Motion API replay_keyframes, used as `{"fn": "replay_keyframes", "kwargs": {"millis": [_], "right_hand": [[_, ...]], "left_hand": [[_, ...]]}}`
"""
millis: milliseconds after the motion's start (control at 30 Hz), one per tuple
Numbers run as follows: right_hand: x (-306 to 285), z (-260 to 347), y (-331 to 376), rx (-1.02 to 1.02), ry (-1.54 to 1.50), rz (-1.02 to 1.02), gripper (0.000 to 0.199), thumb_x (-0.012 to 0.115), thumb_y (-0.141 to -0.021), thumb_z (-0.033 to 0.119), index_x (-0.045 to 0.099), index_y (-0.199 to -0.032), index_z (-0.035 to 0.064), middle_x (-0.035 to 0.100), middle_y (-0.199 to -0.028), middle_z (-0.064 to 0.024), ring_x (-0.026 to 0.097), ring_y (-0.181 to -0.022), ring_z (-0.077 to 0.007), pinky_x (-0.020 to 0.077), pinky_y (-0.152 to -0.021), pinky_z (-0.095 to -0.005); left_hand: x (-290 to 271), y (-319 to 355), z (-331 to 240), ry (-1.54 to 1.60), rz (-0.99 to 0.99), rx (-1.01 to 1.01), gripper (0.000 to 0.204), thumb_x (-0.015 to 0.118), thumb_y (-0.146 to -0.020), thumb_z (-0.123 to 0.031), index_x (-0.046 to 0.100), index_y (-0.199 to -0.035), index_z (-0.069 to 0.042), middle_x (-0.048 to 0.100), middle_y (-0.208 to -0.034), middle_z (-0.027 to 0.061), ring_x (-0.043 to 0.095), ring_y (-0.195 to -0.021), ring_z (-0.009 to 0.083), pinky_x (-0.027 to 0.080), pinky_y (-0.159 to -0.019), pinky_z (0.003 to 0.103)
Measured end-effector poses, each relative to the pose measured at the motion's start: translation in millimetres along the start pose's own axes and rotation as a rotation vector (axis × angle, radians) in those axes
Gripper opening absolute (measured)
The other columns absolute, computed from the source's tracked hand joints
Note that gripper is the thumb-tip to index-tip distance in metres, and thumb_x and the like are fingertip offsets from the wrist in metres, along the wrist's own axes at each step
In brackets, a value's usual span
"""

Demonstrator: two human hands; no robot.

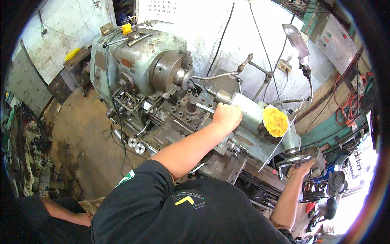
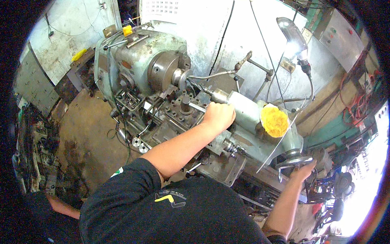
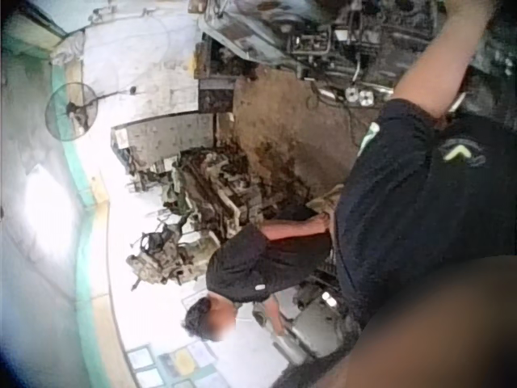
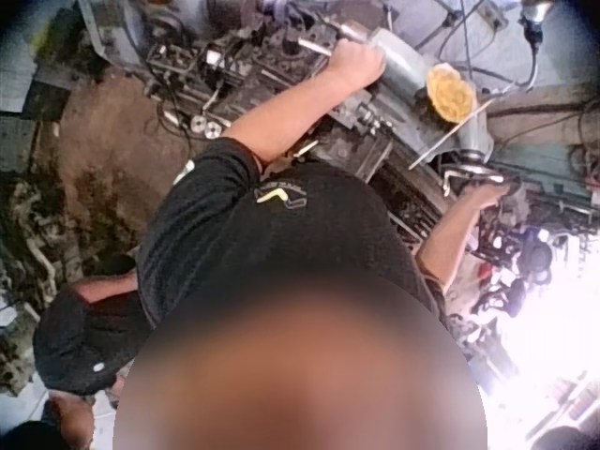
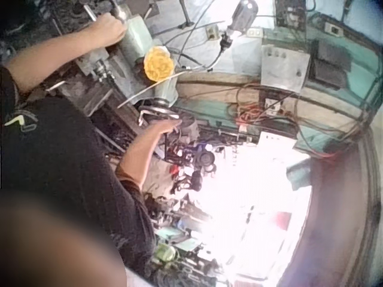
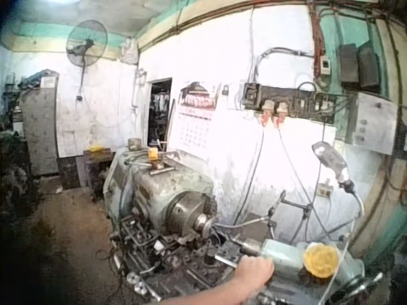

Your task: The person operates a metal lathe, using both hands to adjust the tool post and control the cross-slide while a cylindrical metal workpiece rotates. The person maintains continuous contact with the machine controls throughout the clip.

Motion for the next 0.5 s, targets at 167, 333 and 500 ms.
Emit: {"fn": "replay_keyframes", "kwargs": {"millis": [167,333,500], "right_hand": [[23.0,13.2,-29.0,0.518,0.249,0.025,0.065,0.059,-0.091,0.058,0.059,-0.132,0.0075,0.063,-0.133,-0.0095,0.061,-0.113,-0.0342,0.0453,-0.098,-0.0601],[18.3,-4.6,-42.8,0.681,0.238,-0.002,0.051,0.057,-0.088,0.040,0.057,-0.127,0.0063,0.058,-0.139,-0.0155,0.054,-0.125,-0.0379,0.0349,-0.108,-0.0662],[10.0,-4.4,-71.9,0.605,0.408,0.107,0.052,0.059,-0.084,0.036,0.054,-0.126,0.0064,0.054,-0.146,-0.0183,0.052,-0.130,-0.0413,0.0227,-0.115,-0.0697]], "left_hand": [[-3.7,-0.8,-0.8,0.027,-0.035,0.011,0.024,0.059,-0.097,-0.029,0.071,-0.089,-0.011,0.074,-0.073,0.0136,0.073,-0.067,0.0349,0.052,-0.069,0.050],[-0.2,-1.2,0.0,0.032,-0.018,0.005,0.023,0.059,-0.097,-0.029,0.072,-0.089,-0.011,0.074,-0.073,0.0134,0.073,-0.067,0.0342,0.052,-0.069,0.050],[1.4,-1.3,-0.2,0.029,-0.025,0.001,0.024,0.058,-0.098,-0.028,0.072,-0.089,-0.011,0.074,-0.074,0.0132,0.073,-0.068,0.0340,0.051,-0.070,0.050]]}}
Point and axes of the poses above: each hand's wrist, its own y-axis away from the middle knuckle, its own x-axis out of the palm, z = x × y, the point moved 7 cm from there along -y, towards the middle knuckle
